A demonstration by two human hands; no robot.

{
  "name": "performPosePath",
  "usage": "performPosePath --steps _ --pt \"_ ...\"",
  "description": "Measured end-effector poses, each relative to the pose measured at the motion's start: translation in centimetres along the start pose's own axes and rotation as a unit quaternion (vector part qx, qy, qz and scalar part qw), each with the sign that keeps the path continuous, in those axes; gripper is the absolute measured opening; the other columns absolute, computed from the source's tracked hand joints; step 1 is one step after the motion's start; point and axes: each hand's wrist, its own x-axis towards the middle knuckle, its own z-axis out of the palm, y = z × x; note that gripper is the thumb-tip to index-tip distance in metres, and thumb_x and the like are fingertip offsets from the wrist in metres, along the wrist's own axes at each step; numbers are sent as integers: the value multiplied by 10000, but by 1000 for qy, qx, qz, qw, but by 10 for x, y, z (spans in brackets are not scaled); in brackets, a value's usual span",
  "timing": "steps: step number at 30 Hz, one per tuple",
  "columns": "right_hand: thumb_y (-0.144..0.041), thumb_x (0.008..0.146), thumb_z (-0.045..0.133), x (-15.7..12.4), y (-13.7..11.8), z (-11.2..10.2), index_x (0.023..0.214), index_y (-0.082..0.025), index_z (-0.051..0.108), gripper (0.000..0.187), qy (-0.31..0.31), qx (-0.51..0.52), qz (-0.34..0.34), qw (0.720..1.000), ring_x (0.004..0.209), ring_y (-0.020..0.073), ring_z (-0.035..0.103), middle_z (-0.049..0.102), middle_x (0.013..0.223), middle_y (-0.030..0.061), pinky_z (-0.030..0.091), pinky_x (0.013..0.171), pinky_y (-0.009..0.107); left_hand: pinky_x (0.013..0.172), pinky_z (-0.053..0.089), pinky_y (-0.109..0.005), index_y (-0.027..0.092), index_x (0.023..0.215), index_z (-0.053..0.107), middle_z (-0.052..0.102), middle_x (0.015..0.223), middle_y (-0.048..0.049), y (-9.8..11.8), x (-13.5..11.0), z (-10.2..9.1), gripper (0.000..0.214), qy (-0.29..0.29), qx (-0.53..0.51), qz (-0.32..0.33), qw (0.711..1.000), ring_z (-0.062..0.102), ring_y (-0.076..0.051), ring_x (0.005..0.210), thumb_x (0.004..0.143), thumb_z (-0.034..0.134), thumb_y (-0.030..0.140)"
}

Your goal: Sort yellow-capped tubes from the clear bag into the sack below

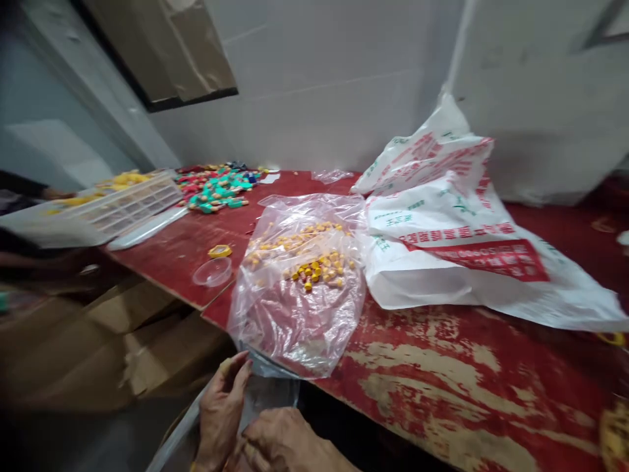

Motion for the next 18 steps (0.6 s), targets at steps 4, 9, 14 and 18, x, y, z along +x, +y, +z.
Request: performPosePath --steps 4,9,14,18 --pt "-180 892 399 -40 25 -74 873 -179 635 237 171 -32 80 982 748 123 606 662 814 28 469 697 199 746 527 -329 183 945 666 692 922 -68 56 2 70 370 -140 -57 82 985 647 -221 827 731 626 482" --pt "-166 883 335 -91 94 -149 1146 -127 627 395 401 -262 190 857 1108 239 578 638 1175 142 456 961 434 881 480 -405 169 1129 599 621 1108 -124 112 2 170 359 -203 37 326 923 586 -268 1021 812 579 335" --pt "-169 847 417 -112 145 -146 1139 -126 640 370 389 -418 215 792 1133 302 564 629 1202 152 405 988 538 928 402 -455 147 1061 618 625 1108 -164 149 11 252 302 -204 207 411 864 559 -320 1064 761 603 181" --pt "-175 845 444 -115 151 -139 1111 -187 646 334 405 -421 182 791 1079 259 605 664 1153 96 454 958 456 738 436 -324 190 734 608 649 755 -72 140 20 264 202 -203 201 410 867 615 -225 794 755 452 63"
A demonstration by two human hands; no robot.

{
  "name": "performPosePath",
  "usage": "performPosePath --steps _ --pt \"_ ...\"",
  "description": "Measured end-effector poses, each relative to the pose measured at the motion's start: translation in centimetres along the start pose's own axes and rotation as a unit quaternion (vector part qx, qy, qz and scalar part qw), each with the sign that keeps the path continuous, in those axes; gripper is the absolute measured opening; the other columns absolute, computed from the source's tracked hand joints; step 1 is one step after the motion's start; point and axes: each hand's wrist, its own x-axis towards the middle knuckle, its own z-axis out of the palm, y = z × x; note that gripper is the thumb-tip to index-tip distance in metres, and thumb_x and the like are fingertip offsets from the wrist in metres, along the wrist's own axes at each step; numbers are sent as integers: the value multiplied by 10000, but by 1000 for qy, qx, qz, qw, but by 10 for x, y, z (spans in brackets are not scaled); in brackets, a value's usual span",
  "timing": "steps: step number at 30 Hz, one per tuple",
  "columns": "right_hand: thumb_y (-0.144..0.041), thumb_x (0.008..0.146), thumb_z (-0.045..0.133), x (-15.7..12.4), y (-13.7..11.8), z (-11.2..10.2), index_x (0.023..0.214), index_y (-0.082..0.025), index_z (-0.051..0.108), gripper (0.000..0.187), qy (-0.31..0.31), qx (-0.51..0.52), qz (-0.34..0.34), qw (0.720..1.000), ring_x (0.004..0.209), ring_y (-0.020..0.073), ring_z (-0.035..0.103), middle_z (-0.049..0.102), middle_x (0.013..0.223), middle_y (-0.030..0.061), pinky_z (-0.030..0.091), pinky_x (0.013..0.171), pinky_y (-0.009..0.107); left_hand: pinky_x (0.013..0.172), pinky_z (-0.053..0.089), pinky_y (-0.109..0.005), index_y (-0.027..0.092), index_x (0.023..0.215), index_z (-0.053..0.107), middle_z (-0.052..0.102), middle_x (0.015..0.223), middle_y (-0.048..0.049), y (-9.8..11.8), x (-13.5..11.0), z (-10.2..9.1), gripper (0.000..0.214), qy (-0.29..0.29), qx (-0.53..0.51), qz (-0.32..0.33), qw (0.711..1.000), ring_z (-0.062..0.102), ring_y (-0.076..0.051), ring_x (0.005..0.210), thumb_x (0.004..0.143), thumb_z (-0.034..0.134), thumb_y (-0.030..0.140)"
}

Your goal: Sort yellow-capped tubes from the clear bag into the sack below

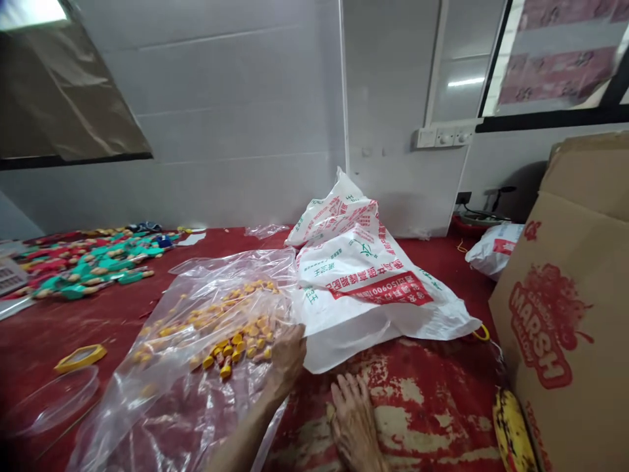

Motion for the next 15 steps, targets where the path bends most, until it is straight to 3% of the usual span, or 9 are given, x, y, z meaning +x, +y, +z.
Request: performPosePath --steps 3,6,8,11,13,15 --pt "-136 856 386 17 6 -11 1095 -181 636 348 47 17 -5 999 972 204 647 699 1046 71 514 863 367 658 432 -279 214 773 612 642 728 -45 -19 -21 7 233 46 -52 -4 998 612 -194 724 802 398 126" --pt "-119 867 374 50 14 -18 1162 -146 595 369 56 0 -49 997 1068 192 608 672 1118 84 496 912 338 639 433 -293 230 791 633 636 708 -45 -31 -47 18 214 95 -156 -20 983 605 -210 697 809 420 207" --pt "-95 852 355 75 15 -16 1165 -104 587 389 44 -25 -96 994 1106 209 587 652 1154 117 488 918 345 662 431 -310 236 805 653 644 736 -59 -31 -60 25 184 94 -206 -37 973 601 -230 727 778 472 219" --pt "-61 828 332 106 8 -7 879 -144 642 324 6 -50 -139 989 832 220 646 690 881 109 506 716 344 672 407 -316 243 764 660 638 729 -62 -28 -68 31 130 66 -270 -82 957 582 -236 726 766 530 237" --pt "-83 847 355 118 -1 -6 699 -197 576 289 -22 -40 -161 986 621 201 591 623 667 57 452 587 323 652 384 -307 243 702 634 613 689 -49 -29 -68 34 161 70 -322 -144 933 552 -218 678 811 525 292" --pt "-134 879 387 120 -9 -7 660 -216 522 271 -44 15 -201 978 557 174 550 567 607 25 414 541 290 647 369 -300 241 676 608 592 679 -37 -32 -67 36 235 93 -373 -205 900 522 -202 655 850 506 361"
